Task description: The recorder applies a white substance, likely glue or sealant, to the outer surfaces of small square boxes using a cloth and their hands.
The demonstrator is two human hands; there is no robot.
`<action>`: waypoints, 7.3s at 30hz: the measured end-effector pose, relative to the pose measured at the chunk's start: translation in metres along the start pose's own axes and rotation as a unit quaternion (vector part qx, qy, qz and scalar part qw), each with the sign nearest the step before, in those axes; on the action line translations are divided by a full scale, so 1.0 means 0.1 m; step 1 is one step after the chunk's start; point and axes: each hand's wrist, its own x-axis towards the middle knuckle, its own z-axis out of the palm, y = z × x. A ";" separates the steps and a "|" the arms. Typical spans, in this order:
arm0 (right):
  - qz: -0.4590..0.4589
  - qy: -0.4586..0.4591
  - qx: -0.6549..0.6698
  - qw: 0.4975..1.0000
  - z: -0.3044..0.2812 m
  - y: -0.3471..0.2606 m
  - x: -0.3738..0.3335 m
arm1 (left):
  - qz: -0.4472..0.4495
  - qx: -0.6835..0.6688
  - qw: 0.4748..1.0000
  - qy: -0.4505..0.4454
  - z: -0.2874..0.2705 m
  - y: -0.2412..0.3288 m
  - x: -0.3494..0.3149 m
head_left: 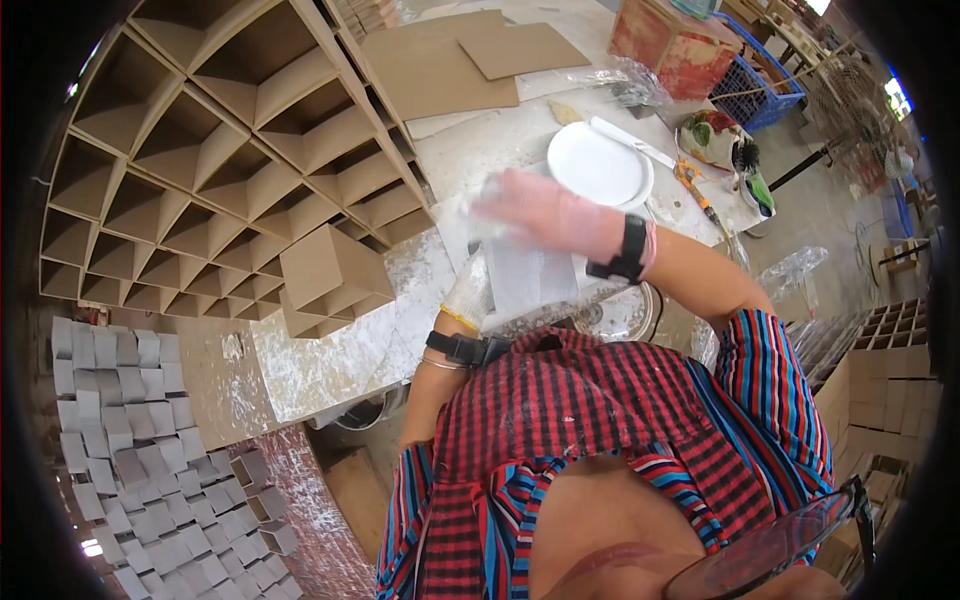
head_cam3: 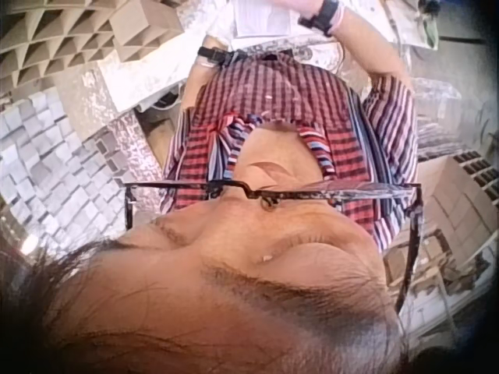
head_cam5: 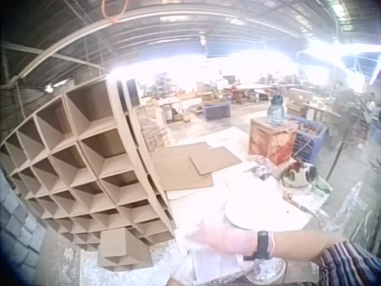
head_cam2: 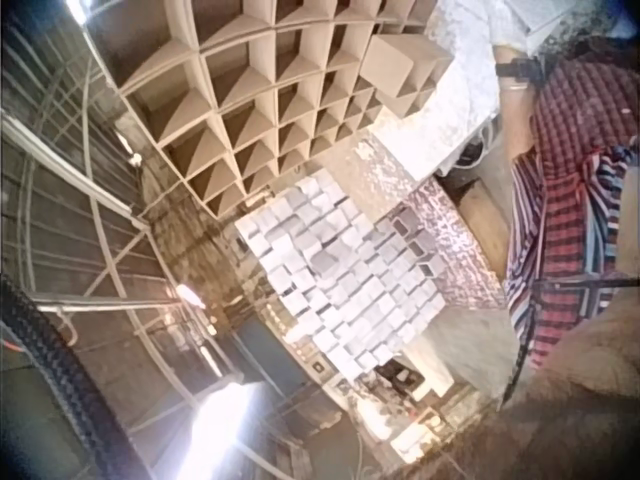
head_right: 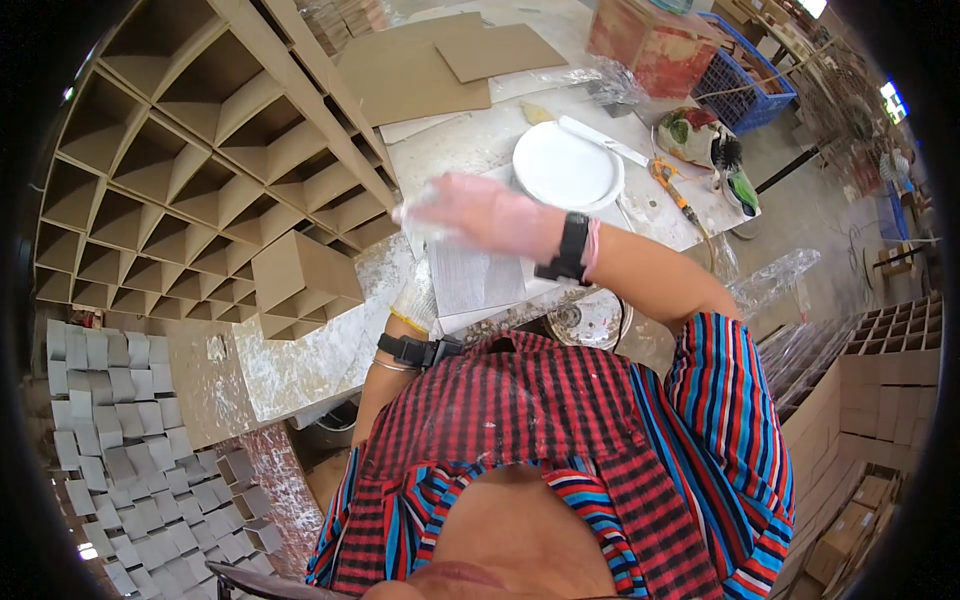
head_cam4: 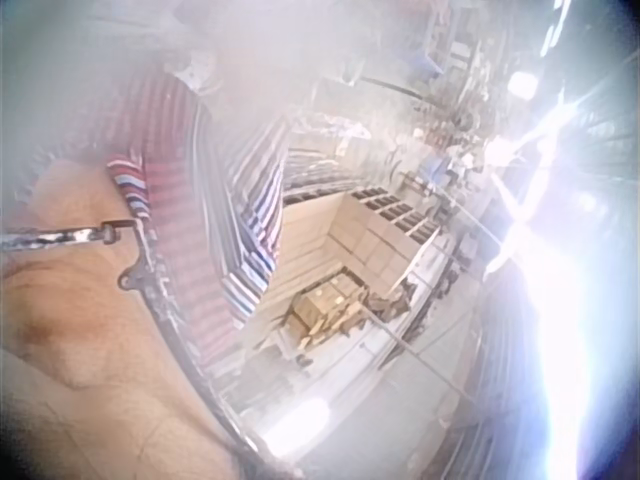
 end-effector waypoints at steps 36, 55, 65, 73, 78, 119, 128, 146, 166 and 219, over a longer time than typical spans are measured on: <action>-0.068 -0.081 0.036 0.994 -0.15 -0.44 -0.25 | -0.026 -0.169 0.985 -0.025 -0.20 -0.09 0.06; 0.274 0.137 0.139 0.942 -0.44 0.10 -0.41 | 0.090 -0.440 0.857 -0.251 -0.49 -0.27 0.14; 0.224 0.137 0.176 0.949 -0.56 -0.04 -0.36 | 0.099 -0.278 0.955 0.009 -0.22 0.06 -0.05; 0.167 0.134 0.133 0.968 -0.44 -0.10 -0.36 | 0.110 -0.363 0.913 -0.151 -0.37 -0.06 0.09; -0.021 0.057 0.106 0.993 -0.44 -0.36 -0.24 | 0.103 -0.229 0.961 -0.117 -0.37 -0.14 0.15; 0.218 0.094 0.112 0.965 -0.77 0.03 -0.04 | 0.111 -0.269 0.940 -0.176 -0.61 -0.33 0.17; 0.201 0.098 0.097 0.970 -0.81 -0.12 -0.18 | 0.106 -0.272 0.956 -0.011 -0.35 -0.01 0.01; 0.022 0.042 0.040 0.998 -0.33 0.25 0.09 | 0.053 -0.194 0.978 -0.053 -0.39 -0.17 -0.02; -0.059 0.022 0.107 0.992 -0.32 -0.28 -0.23 | 0.012 -0.171 0.985 -0.036 -0.44 -0.25 0.03; -0.110 -0.029 0.123 0.986 0.01 -0.91 0.25 | 0.095 0.632 0.767 -0.065 -0.66 0.04 -0.73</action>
